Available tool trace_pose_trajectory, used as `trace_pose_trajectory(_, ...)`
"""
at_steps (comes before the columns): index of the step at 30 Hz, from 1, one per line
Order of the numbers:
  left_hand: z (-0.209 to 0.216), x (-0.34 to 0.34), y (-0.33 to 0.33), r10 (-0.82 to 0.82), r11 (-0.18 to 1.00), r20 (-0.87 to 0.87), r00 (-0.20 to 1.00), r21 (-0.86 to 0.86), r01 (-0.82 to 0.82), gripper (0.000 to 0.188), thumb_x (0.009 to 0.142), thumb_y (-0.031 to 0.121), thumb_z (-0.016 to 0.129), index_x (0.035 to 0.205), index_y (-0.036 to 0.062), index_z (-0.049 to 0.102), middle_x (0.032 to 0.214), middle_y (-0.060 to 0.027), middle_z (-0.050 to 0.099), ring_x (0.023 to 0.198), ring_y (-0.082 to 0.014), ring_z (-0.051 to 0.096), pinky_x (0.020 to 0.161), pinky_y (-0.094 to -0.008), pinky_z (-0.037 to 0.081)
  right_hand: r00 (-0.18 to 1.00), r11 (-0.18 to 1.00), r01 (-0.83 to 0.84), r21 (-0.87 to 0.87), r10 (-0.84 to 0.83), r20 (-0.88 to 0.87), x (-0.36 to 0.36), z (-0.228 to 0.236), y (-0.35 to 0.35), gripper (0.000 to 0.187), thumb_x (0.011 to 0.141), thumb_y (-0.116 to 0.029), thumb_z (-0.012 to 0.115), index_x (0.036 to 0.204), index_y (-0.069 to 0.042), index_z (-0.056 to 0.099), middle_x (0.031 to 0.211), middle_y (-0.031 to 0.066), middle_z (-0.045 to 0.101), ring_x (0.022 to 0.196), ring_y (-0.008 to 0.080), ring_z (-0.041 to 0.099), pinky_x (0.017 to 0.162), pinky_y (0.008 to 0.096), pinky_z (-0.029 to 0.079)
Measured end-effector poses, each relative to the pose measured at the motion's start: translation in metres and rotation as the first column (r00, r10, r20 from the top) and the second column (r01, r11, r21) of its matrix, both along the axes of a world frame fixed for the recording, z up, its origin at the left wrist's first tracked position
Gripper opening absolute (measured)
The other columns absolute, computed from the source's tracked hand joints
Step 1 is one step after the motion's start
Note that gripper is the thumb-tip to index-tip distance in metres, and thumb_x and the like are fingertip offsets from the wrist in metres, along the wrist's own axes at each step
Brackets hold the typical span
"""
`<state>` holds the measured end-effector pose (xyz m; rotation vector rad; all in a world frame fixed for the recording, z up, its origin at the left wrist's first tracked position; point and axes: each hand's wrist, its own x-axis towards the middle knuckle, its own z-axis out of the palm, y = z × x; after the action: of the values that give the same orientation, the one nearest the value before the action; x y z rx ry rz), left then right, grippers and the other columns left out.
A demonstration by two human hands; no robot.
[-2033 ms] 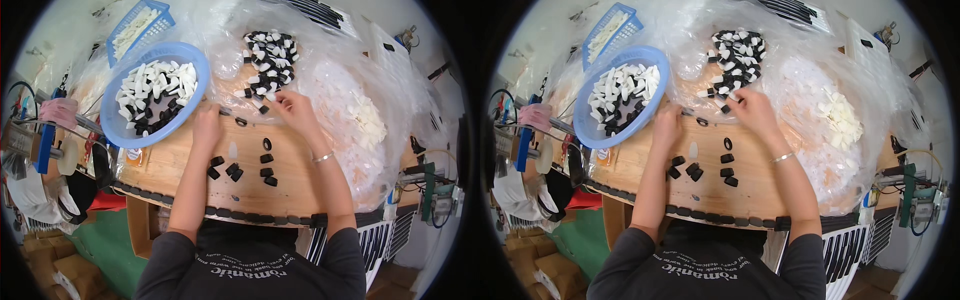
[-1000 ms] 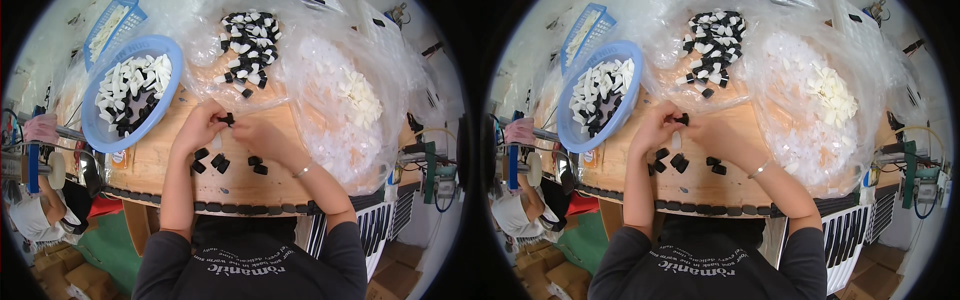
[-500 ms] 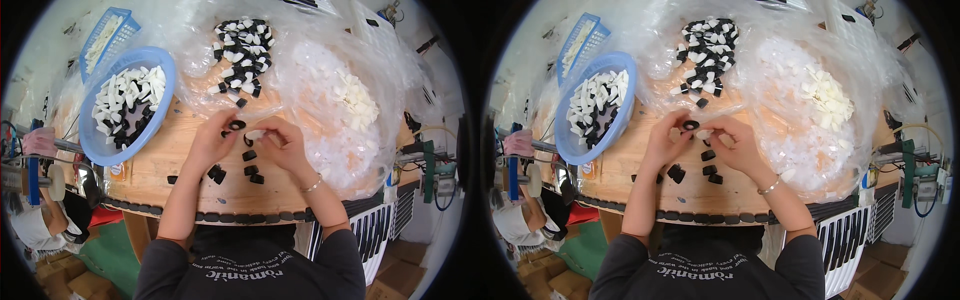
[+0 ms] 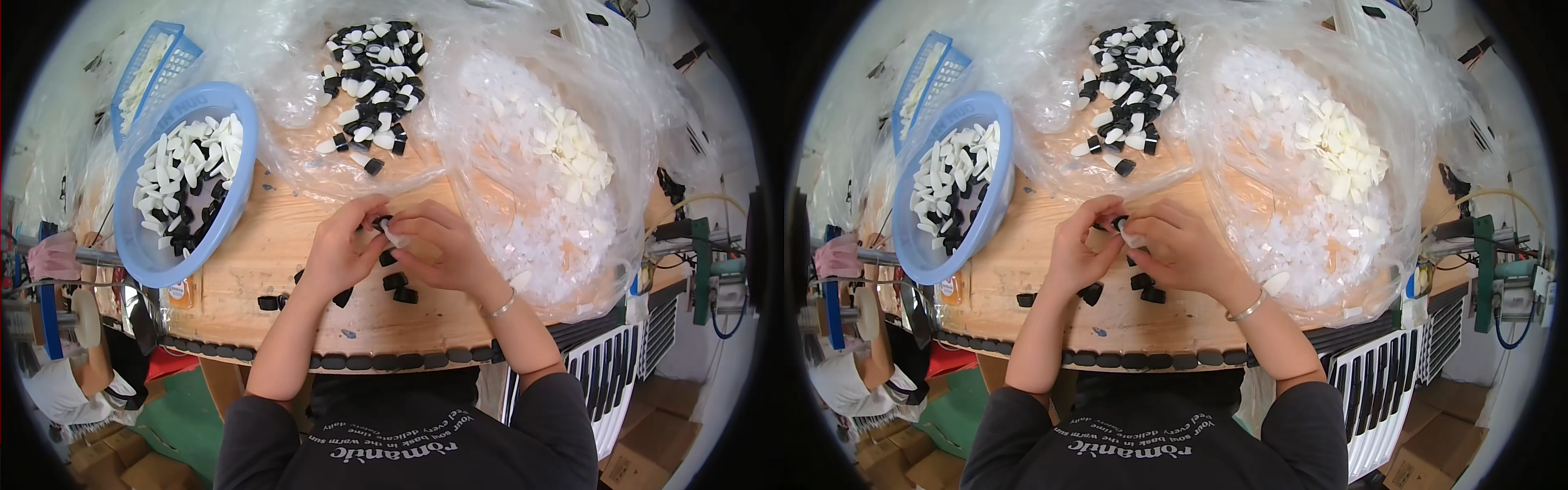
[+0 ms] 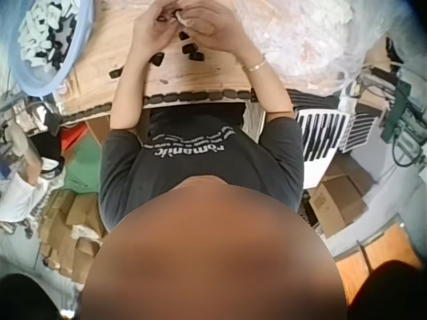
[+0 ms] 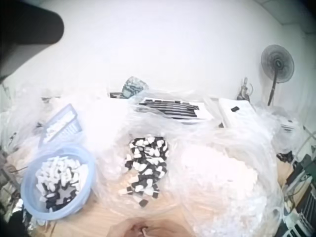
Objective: Assembling small white plastic caps onto black plastic bases, which are components for keyboard keys.
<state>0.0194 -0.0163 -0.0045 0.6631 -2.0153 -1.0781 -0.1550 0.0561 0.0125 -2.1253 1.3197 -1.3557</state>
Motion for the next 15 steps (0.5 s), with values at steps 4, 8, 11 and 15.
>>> trace_pose_trajectory(4,0.0033,-0.0031,0.0028,0.011,0.999,0.011,1.0,-0.041,-0.011,0.044,0.072,-0.007,0.066,0.114,0.0011,0.057,0.099,-0.0104,0.065,0.087,-0.0172,0.063,0.075,-0.0283,0.05,1.0,0.999,0.03,-0.024,-0.03,-0.003,0.0017,-0.0059,0.0022,0.027,0.072,0.005,0.069,0.097,-0.005,0.063,0.099,0.0104,0.062,0.084,0.0244,0.061,0.071,0.0317,0.051)
trace_pose_trajectory(8,0.0094,-0.0049,0.005,0.009,0.987,-0.017,1.0,-0.159,-0.011,0.04,0.069,-0.011,0.067,0.106,0.0003,0.057,0.092,-0.0143,0.06,0.08,-0.0279,0.063,0.07,-0.0328,0.052,0.989,0.987,-0.001,0.163,-0.023,0.149,-0.0004,-0.004,0.0041,0.025,0.075,0.005,0.067,0.097,-0.003,0.063,0.099,0.0101,0.055,0.087,0.0229,0.057,0.076,0.0311,0.049)
trace_pose_trajectory(11,0.0078,-0.0049,0.0052,0.006,0.982,-0.024,1.0,-0.187,-0.01,0.039,0.07,-0.009,0.067,0.106,0.0017,0.058,0.093,-0.0126,0.062,0.08,-0.0252,0.063,0.071,-0.0313,0.051,0.982,0.979,-0.03,0.203,-0.009,0.191,0.0006,-0.0043,0.0048,0.023,0.076,0.006,0.065,0.098,-0.002,0.063,0.102,0.0097,0.052,0.09,0.0223,0.055,0.079,0.0307,0.048)
trace_pose_trajectory(15,0.0085,-0.0047,0.0049,0.0,0.968,-0.01,1.0,-0.252,-0.003,0.038,0.071,-0.008,0.068,0.106,0.0037,0.059,0.094,-0.0112,0.064,0.081,-0.0219,0.063,0.072,-0.0299,0.051,0.993,0.99,-0.024,0.142,0.006,0.12,0.0024,-0.0066,0.0048,0.024,0.077,0.006,0.064,0.1,-0.002,0.063,0.105,0.0105,0.05,0.091,0.0226,0.053,0.08,0.0308,0.047)
